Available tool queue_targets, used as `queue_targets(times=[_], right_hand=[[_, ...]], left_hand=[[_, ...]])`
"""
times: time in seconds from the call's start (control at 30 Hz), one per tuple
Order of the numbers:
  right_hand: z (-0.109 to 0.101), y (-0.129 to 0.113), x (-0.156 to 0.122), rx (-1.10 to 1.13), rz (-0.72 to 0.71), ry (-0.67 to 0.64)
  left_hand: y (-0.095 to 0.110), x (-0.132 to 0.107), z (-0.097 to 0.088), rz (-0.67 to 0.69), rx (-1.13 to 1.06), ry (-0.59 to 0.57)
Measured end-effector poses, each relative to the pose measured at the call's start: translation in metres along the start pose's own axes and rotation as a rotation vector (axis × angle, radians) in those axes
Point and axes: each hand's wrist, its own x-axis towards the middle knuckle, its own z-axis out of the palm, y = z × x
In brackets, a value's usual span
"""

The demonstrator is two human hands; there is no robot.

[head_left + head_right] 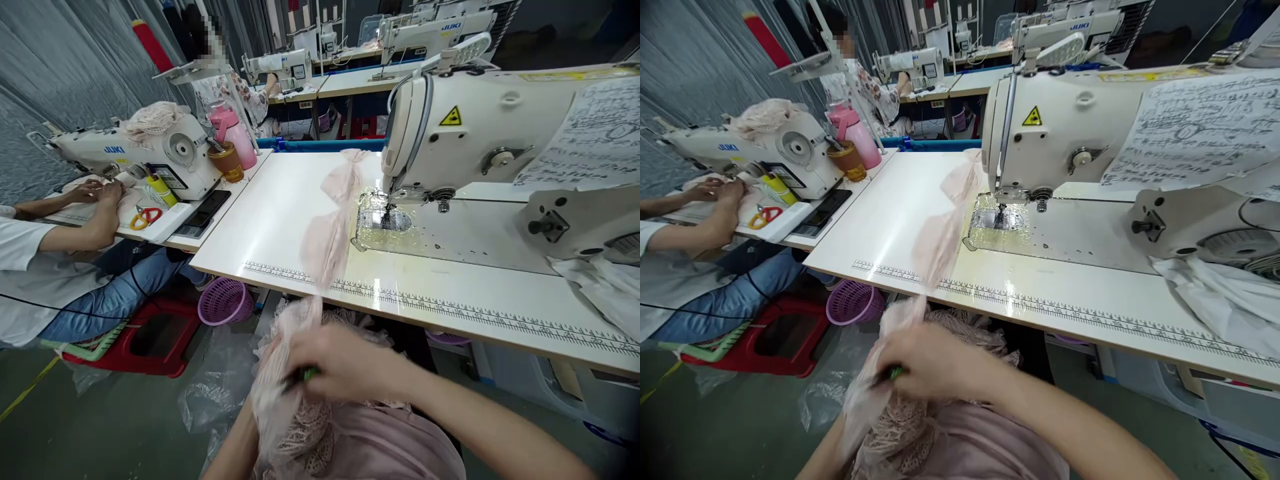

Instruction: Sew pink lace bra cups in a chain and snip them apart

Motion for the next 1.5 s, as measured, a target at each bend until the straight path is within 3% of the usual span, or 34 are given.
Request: queue_targets(times=[0.1, 0.2, 0.3, 0.37, 0.5, 0.6, 0.67, 0.73, 0.87, 1.0, 1.13, 1.23, 1.37, 1.5], right_hand=[[0.064, -0.004, -0.004, 0.298, -0.098, -0.169], [0.127, 0.011, -0.004, 0.482, -0.032, -0.258], [0.151, 0.019, -0.007, 0.489, 0.121, -0.31], [0.137, 0.012, -0.016, 0.525, 0.136, -0.267], [0.068, -0.013, -0.05, 0.798, 0.166, -0.097], [0.027, -0.009, -0.072, 0.911, 0.222, 0.177], [0.015, 0.007, -0.078, 0.805, 0.349, 0.376], [0.014, 0.024, -0.075, 0.663, 0.471, 0.459], [0.022, 0.043, -0.057, 0.678, 0.477, 0.375], [0.025, 0.043, -0.047, 0.761, 0.426, 0.376], [0.024, 0.043, -0.054, 0.797, 0.483, 0.356], [0.024, 0.044, -0.057, 0.807, 0.525, 0.365], [0.027, 0.044, -0.049, 0.821, 0.478, 0.415], [0.026, 0.038, -0.037, 0.833, 0.472, 0.444]], left_hand=[[0.016, 0.004, 0.009, -0.024, -0.122, -0.076], [0.035, 0.01, 0.021, -0.115, -0.224, -0.196], [0.046, 0.014, 0.032, -0.145, -0.315, -0.325], [0.044, 0.014, 0.035, -0.095, -0.344, -0.371], [0.023, 0.006, 0.028, -0.06, -0.37, -0.391], [-0.001, -0.001, 0.014, -0.065, -0.389, -0.443], [-0.017, -0.003, 0.004, -0.074, -0.396, -0.491], [-0.029, -0.005, -0.003, -0.074, -0.407, -0.519], [-0.044, -0.004, -0.009, -0.054, -0.44, -0.567], [-0.05, -0.002, -0.011, -0.026, -0.476, -0.584], [-0.054, 0.0, -0.016, -0.009, -0.517, -0.587], [-0.055, 0.003, -0.02, -0.034, -0.533, -0.613], [-0.058, 0.006, -0.023, -0.1, -0.526, -0.653], [-0.063, 0.002, -0.025, -0.12, -0.502, -0.557]])
